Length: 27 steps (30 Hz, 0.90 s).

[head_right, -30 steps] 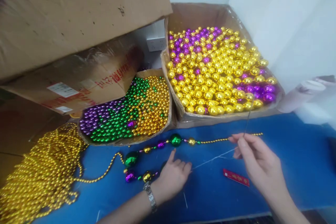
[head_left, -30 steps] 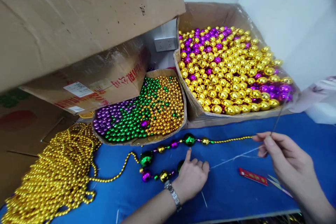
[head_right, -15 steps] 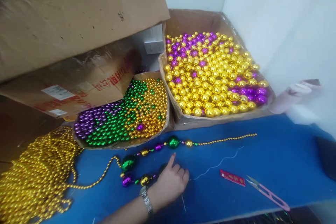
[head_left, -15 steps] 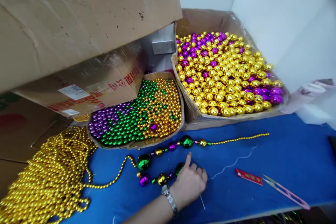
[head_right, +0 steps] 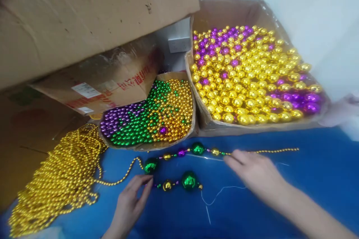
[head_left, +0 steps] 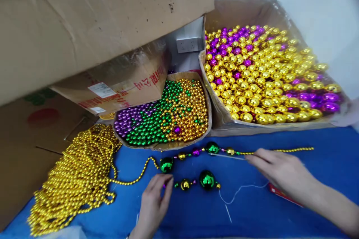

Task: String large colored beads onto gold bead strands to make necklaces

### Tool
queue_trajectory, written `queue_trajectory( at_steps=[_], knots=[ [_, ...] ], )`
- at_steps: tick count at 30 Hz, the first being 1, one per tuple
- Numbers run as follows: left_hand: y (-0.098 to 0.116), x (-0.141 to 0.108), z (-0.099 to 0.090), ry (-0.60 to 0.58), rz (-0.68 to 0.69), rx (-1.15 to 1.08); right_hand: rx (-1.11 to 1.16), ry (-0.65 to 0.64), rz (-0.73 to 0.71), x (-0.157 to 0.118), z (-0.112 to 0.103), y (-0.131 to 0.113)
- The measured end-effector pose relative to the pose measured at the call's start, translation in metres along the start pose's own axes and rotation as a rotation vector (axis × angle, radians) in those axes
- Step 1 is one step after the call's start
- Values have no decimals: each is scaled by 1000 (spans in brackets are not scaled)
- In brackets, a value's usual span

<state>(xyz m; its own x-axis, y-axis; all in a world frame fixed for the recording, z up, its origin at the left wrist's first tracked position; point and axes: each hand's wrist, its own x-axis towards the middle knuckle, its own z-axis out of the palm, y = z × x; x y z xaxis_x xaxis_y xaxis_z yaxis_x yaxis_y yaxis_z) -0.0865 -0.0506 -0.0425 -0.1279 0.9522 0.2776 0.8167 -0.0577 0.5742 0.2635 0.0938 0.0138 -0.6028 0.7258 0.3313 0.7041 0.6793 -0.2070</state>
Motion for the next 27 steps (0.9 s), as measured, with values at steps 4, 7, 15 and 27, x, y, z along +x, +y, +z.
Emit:
queue_trajectory(
  at_steps=[4,7,15,27],
  knots=[
    [-30,-12,-3,86,-341,-104,-224,-360,-306,22,49,-52],
    [-36,-13,1,101,-438,-169,-224,-394,-344,40,71,-81],
    [-41,-9,1,25,-363,-188,-162,-436,-380,68,102,-122],
    [-43,-11,2,-56,-341,-216,-70,-492,-406,91,122,-131]
  ],
)
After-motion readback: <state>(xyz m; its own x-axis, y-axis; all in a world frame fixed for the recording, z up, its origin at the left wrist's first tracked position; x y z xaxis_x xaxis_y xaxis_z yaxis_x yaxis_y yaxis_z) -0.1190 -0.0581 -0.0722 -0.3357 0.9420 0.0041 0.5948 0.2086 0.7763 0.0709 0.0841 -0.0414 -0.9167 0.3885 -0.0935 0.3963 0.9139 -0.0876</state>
